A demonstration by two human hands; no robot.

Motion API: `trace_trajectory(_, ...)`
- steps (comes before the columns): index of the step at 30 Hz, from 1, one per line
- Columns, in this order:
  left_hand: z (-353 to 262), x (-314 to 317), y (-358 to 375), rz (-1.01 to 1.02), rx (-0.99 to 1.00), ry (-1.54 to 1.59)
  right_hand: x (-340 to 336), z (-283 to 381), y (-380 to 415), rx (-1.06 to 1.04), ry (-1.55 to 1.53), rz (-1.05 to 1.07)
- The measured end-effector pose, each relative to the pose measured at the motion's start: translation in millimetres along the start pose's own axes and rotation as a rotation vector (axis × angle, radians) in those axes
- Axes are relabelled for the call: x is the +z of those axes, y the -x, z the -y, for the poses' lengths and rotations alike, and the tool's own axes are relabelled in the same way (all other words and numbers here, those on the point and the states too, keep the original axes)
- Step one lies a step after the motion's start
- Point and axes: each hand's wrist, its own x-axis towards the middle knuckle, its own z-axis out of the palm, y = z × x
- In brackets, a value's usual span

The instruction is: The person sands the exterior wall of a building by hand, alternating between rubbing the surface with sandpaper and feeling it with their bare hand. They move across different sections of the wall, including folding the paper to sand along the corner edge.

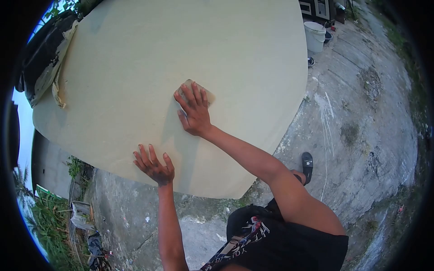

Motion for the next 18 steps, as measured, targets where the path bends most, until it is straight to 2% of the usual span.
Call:
trace_trajectory(2, -19, 6, -12, -0.014, 0.008, 0.013, -14, -12, -45, 0.012, -0.008, -0.074)
trace_trajectory(7, -90, 59, -57, -0.031, 0.085, 0.021, -48, -73, -137, -0.043, 0.053, -0.094)
trace_trajectory(9, -119, 78, -66, -0.082, -0.030, -0.222, -69, -121, -161, -0.053, 0.052, -0.120)
trace_trajectory(12, -120, 91, -62, -0.107, -0.018, -0.367, -100, -214, -184, 0.032, 0.066, -0.142)
trace_trajectory(15, -126, 92, -68, -0.112, 0.025, -0.421, -138, -337, -173, 0.281, 0.057, -0.238)
trace_trajectory(17, -130, 94, -73, -0.108, 0.034, -0.458, -159, -408, -152, 0.496, -0.097, -0.344)
trace_trajectory(18, -129, 96, -76, -0.100, 0.037, -0.458, -160, -441, -135, 0.635, -0.059, -0.382)
